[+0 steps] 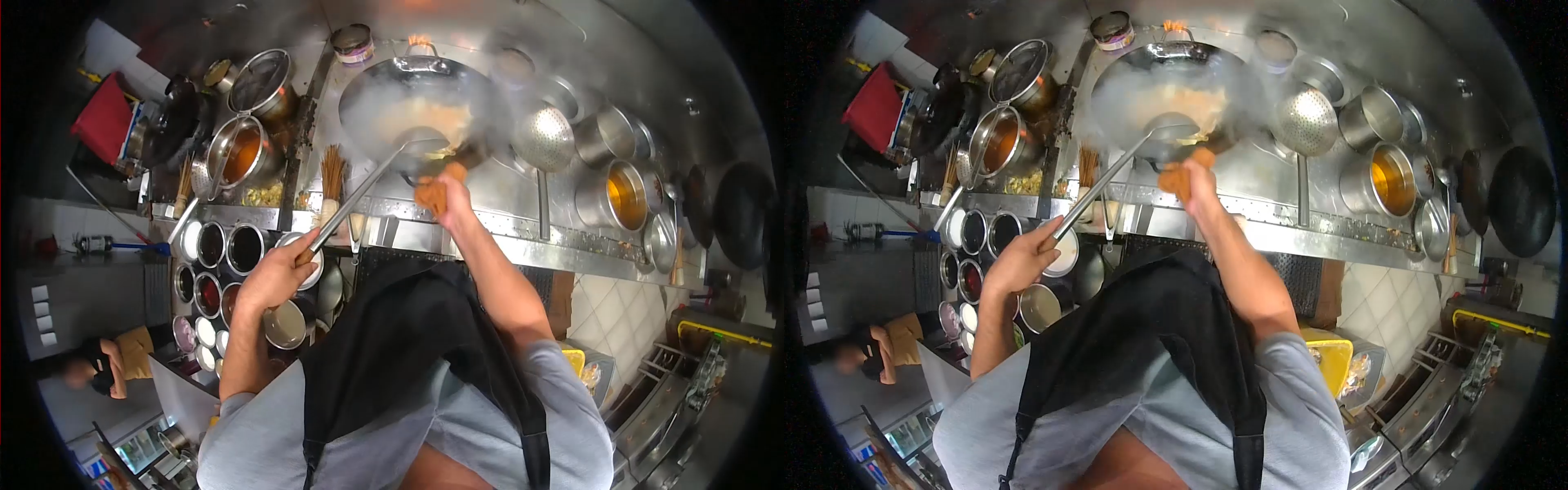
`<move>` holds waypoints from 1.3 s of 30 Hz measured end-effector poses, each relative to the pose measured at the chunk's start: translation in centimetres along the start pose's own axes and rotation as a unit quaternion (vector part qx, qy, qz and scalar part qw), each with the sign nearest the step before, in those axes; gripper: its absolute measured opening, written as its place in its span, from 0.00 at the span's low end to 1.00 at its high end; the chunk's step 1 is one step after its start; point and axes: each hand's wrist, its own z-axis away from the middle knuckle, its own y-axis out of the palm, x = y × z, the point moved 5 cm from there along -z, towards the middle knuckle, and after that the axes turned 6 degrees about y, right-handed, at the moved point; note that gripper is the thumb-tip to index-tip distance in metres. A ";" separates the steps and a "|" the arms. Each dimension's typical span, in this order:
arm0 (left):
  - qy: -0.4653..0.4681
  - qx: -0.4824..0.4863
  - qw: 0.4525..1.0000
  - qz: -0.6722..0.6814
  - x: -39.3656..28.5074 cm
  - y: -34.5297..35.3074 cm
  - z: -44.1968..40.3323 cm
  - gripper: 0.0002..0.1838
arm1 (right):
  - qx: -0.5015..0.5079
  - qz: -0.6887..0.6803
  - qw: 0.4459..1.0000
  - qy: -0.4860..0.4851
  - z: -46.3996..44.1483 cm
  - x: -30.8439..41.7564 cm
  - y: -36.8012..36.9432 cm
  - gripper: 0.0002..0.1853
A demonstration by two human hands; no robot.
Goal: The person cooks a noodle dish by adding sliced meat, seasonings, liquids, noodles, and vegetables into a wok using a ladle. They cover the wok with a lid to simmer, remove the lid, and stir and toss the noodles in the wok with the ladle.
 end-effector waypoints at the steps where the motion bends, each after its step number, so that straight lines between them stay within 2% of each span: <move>1: 0.016 -0.001 1.000 -0.012 -0.2 -0.1 -0.2 0.33 | -0.013 0.015 1.000 -0.009 -2.8 -0.2 -0.9 0.15; 4: 0.088 -0.067 0.993 -0.039 1.3 2.6 -3.4 0.33 | 0.012 0.044 0.999 -0.023 0.0 -0.8 -0.8 0.16; 5: 0.107 -0.094 0.989 -0.051 1.6 3.8 -4.3 0.32 | -0.021 0.069 0.997 -0.018 1.9 -1.9 -1.4 0.18; 7: 0.103 -0.110 0.989 0.003 1.3 4.9 -3.9 0.33 | 0.016 0.101 0.994 -0.021 5.2 -4.8 -3.8 0.19; 8: 0.111 -0.119 0.986 0.033 1.7 5.5 -3.6 0.33 | 0.009 0.125 0.992 -0.025 4.1 -6.5 -6.6 0.19; 10: 0.078 -0.095 0.992 0.011 1.7 4.4 -1.9 0.33 | -0.010 0.078 0.996 -0.030 3.6 -7.0 -7.9 0.19; 12: 0.044 -0.067 0.997 0.022 1.0 2.1 0.4 0.33 | 0.001 0.026 1.000 -0.017 5.9 -3.4 -2.8 0.17; 13: -0.025 -0.023 0.999 0.036 -0.7 0.5 1.5 0.33 | -0.032 0.024 0.999 -0.015 5.0 -1.7 -1.2 0.15; 14: -0.091 0.019 0.994 0.048 -1.8 -0.6 2.0 0.33 | -0.025 0.030 0.999 -0.005 2.9 -0.3 -0.5 0.15; 15: 0.000 -0.004 1.000 -0.015 -1.1 -0.7 1.5 0.32 | 0.007 -0.008 1.000 0.023 0.1 0.2 -0.4 0.14; 18: 0.085 -0.051 0.994 -0.044 -0.8 0.9 -1.5 0.31 | -0.028 0.032 0.999 -0.007 -1.9 0.4 -0.8 0.18; 19: 0.105 -0.066 0.987 -0.098 -0.6 2.0 -2.8 0.31 | 0.032 0.049 0.998 0.027 -1.7 -0.6 -1.8 0.19; 20: 0.091 -0.069 0.986 -0.122 0.5 3.3 -4.2 0.32 | 0.006 0.066 0.998 0.009 -0.1 -1.8 -2.8 0.18; 21: 0.093 -0.090 0.988 -0.089 0.3 4.0 -4.5 0.32 | -0.019 0.085 0.996 -0.010 2.1 -3.2 -3.8 0.18; 22: 0.095 -0.111 0.988 -0.055 0.1 4.5 -4.4 0.33 | 0.041 0.106 0.993 -0.007 3.4 -4.7 -5.3 0.18; 23: 0.099 -0.132 0.986 -0.027 0.6 5.0 -4.2 0.34 | 0.006 0.165 0.985 -0.044 2.6 -6.3 -8.3 0.17; 26: 0.070 -0.110 0.991 -0.005 0.8 4.8 -2.8 0.35 | -0.039 0.220 0.972 -0.073 4.5 -4.4 -6.9 0.18; 27: 0.002 -0.053 0.999 0.010 -0.2 3.7 -2.0 0.34 | 0.018 0.090 0.995 0.025 5.4 -3.0 -3.7 0.18; 28: 0.023 -0.067 0.994 0.081 1.5 4.0 -2.1 0.33 | -0.041 0.044 0.998 0.008 5.3 -1.0 -1.2 0.17; 30: 0.015 -0.053 0.997 0.048 0.1 2.0 -1.4 0.33 | -0.006 0.032 0.999 0.023 0.4 0.8 -0.9 0.17; 31: 0.033 -0.053 0.998 0.029 0.2 1.5 -1.5 0.33 | -0.014 0.008 1.000 0.000 -1.9 1.1 -1.2 0.17; 34: 0.020 -0.049 0.999 -0.012 -1.6 0.2 -1.0 0.33 | 0.013 0.003 0.999 0.038 -4.6 1.9 -1.6 0.14; 35: 0.043 -0.057 0.997 -0.004 -1.6 0.3 -0.9 0.33 | 0.023 0.004 0.999 0.040 -5.5 2.1 -1.7 0.15; 38: 0.055 -0.055 0.996 0.034 -0.8 1.3 -1.5 0.33 | -0.025 0.060 0.998 0.017 -7.8 2.0 -2.8 0.16; 39: -0.005 -0.018 0.999 0.030 -0.7 1.6 -2.0 0.33 | -0.016 0.054 0.998 0.011 -8.6 1.7 -3.1 0.17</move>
